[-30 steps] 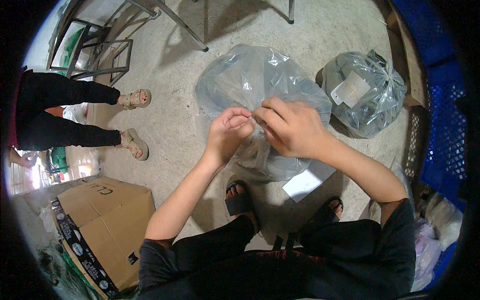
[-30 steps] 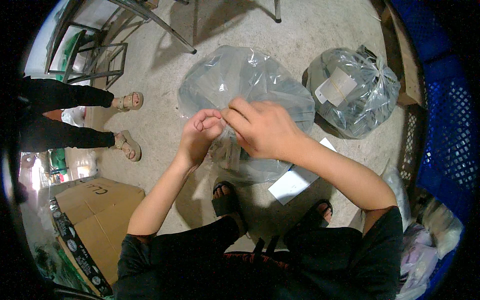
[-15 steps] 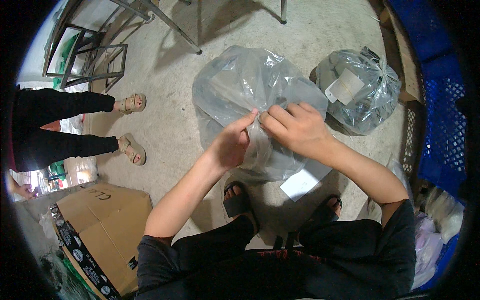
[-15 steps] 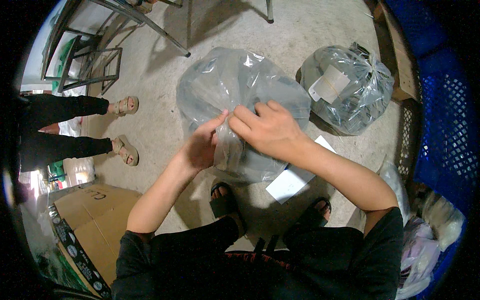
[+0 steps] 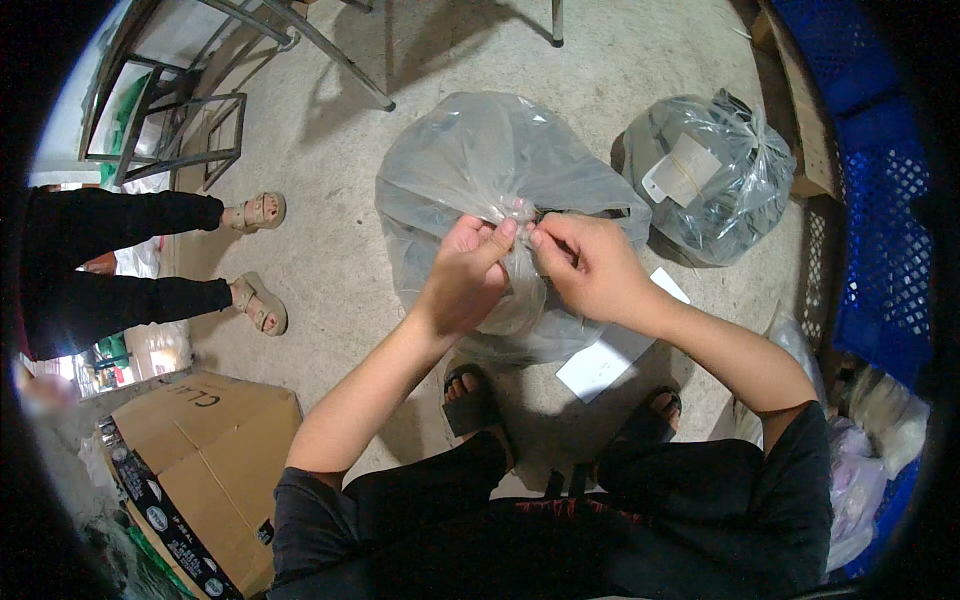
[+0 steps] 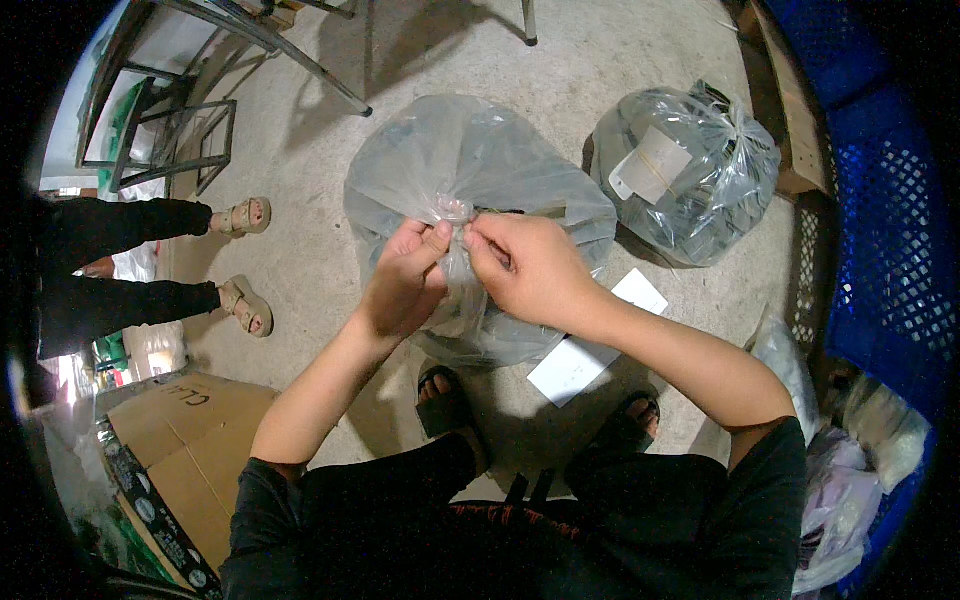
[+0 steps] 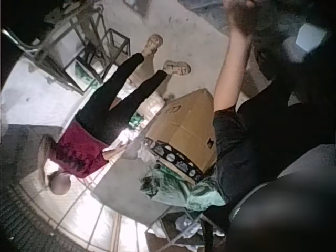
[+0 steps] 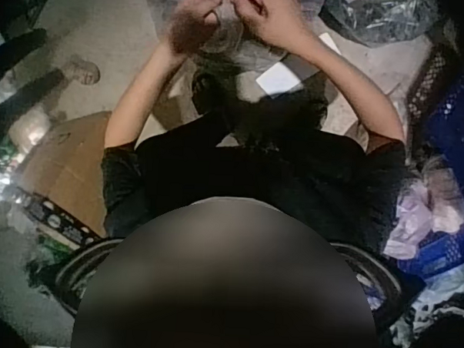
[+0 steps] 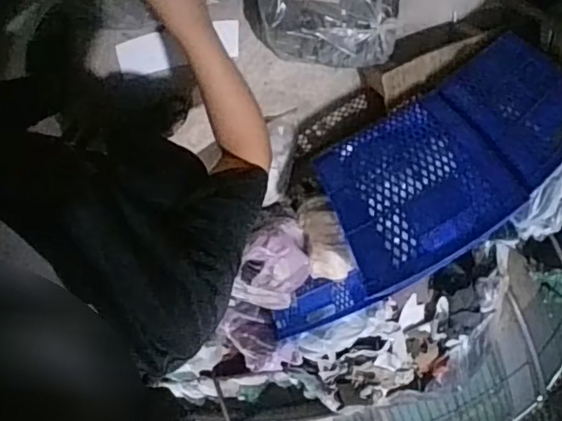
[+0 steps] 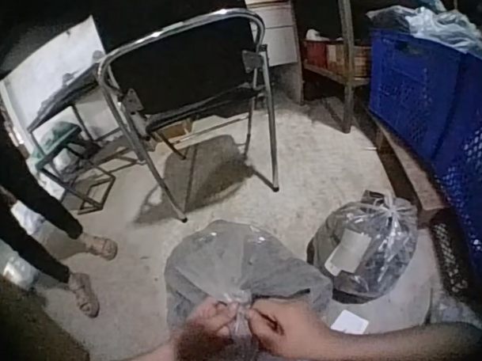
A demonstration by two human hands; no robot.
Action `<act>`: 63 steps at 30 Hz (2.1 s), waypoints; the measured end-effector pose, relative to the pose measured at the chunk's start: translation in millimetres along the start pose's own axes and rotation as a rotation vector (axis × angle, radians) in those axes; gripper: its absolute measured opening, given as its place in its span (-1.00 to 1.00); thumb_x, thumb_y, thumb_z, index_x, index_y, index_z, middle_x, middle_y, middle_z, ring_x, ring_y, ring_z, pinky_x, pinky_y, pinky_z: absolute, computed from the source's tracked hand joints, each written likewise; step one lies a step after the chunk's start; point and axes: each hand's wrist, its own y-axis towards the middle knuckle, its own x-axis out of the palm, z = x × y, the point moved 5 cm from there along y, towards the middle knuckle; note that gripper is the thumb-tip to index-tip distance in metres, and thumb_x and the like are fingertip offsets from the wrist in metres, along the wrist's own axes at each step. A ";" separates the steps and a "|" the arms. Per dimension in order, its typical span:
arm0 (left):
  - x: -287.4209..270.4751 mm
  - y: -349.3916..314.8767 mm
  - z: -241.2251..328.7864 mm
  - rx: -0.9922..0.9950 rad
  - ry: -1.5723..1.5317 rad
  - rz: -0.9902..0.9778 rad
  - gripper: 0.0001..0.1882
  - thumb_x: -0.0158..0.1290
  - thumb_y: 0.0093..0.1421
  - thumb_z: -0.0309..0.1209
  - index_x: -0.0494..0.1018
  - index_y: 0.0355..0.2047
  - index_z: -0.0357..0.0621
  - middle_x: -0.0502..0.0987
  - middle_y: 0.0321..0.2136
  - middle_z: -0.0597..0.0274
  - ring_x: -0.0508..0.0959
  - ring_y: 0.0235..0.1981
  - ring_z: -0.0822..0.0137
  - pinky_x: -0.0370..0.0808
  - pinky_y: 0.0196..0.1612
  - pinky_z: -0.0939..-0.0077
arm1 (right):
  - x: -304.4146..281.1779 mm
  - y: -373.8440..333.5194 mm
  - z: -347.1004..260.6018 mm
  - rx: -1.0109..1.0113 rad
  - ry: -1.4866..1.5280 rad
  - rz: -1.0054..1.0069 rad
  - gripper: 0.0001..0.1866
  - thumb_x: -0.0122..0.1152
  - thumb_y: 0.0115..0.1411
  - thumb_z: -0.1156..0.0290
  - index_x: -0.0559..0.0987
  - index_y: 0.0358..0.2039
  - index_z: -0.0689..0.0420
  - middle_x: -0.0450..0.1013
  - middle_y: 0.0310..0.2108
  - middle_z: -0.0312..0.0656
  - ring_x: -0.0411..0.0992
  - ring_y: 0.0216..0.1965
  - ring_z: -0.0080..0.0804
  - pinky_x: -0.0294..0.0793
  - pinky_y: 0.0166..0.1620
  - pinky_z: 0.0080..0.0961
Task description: The person unties a plastic bag and removes several bundles of folded beige fabric items. They place the bundles on the floor and then pick up one bundle to inspect it closely.
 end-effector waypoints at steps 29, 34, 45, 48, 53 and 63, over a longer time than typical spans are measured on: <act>-3.0 9.5 31.6 0.172 0.849 -0.004 -0.77 0.16 0.37 -0.41 0.56 -0.06 -0.32 0.58 -0.36 0.42 0.45 -0.42 0.62 0.38 -0.37 0.66 | -24.0 9.2 -12.7 -0.341 -0.655 0.095 -0.71 0.23 0.26 0.33 0.52 -0.03 0.11 0.45 -0.23 -0.17 0.55 -0.43 -0.23 0.51 -0.42 -0.40; -15.5 12.0 10.7 -0.280 0.055 0.210 -0.74 0.18 0.36 -0.35 0.52 -0.11 -0.33 0.56 -0.33 0.34 0.40 -0.44 0.63 0.31 -0.41 0.66 | -16.1 1.7 -18.9 -0.580 -0.814 0.191 -0.66 0.26 0.12 0.28 0.56 -0.06 0.01 0.43 -0.24 -0.31 0.46 -0.51 -0.45 0.46 -0.48 -0.50; -7.6 21.2 9.2 -0.381 -0.012 0.213 -0.79 0.15 0.36 -0.28 0.60 -0.19 -0.18 0.62 -0.32 0.36 0.53 -0.44 0.55 0.45 -0.37 0.68 | -15.3 -2.6 -8.3 -0.703 -0.957 0.202 -0.61 0.30 0.06 0.31 0.63 -0.04 -0.04 0.50 -0.23 -0.43 0.43 -0.45 -0.54 0.37 -0.44 -0.57; -8.4 27.5 12.5 -0.383 -0.047 0.108 -0.77 0.14 0.38 -0.36 0.54 -0.15 -0.32 0.65 -0.20 0.17 0.62 -0.22 0.43 0.54 -0.15 0.60 | -17.4 -0.1 -5.5 -0.659 -0.904 0.188 -0.67 0.32 0.09 0.29 0.62 -0.10 -0.02 0.48 -0.28 -0.40 0.44 -0.46 -0.49 0.38 -0.44 -0.53; -7.7 25.6 13.1 -0.342 -0.082 0.049 -0.66 0.19 0.36 -0.39 0.44 0.02 -0.37 0.62 -0.08 0.10 0.62 -0.07 0.38 0.53 0.03 0.54 | -17.7 7.7 5.7 -0.482 -0.631 0.096 -0.83 0.28 0.25 0.28 0.59 -0.22 0.05 0.46 -0.40 -0.23 0.44 -0.49 -0.32 0.42 -0.41 -0.42; -9.4 21.0 13.6 -0.105 0.102 0.093 -0.59 0.22 0.32 -0.54 0.39 0.13 -0.31 0.57 0.05 0.14 0.56 0.08 0.36 0.46 0.20 0.45 | 12.9 13.1 45.4 0.451 0.982 -0.230 -0.67 0.05 0.51 0.19 0.45 -0.40 0.08 0.22 -0.63 -0.46 0.19 -0.65 -0.62 0.09 -0.56 -0.58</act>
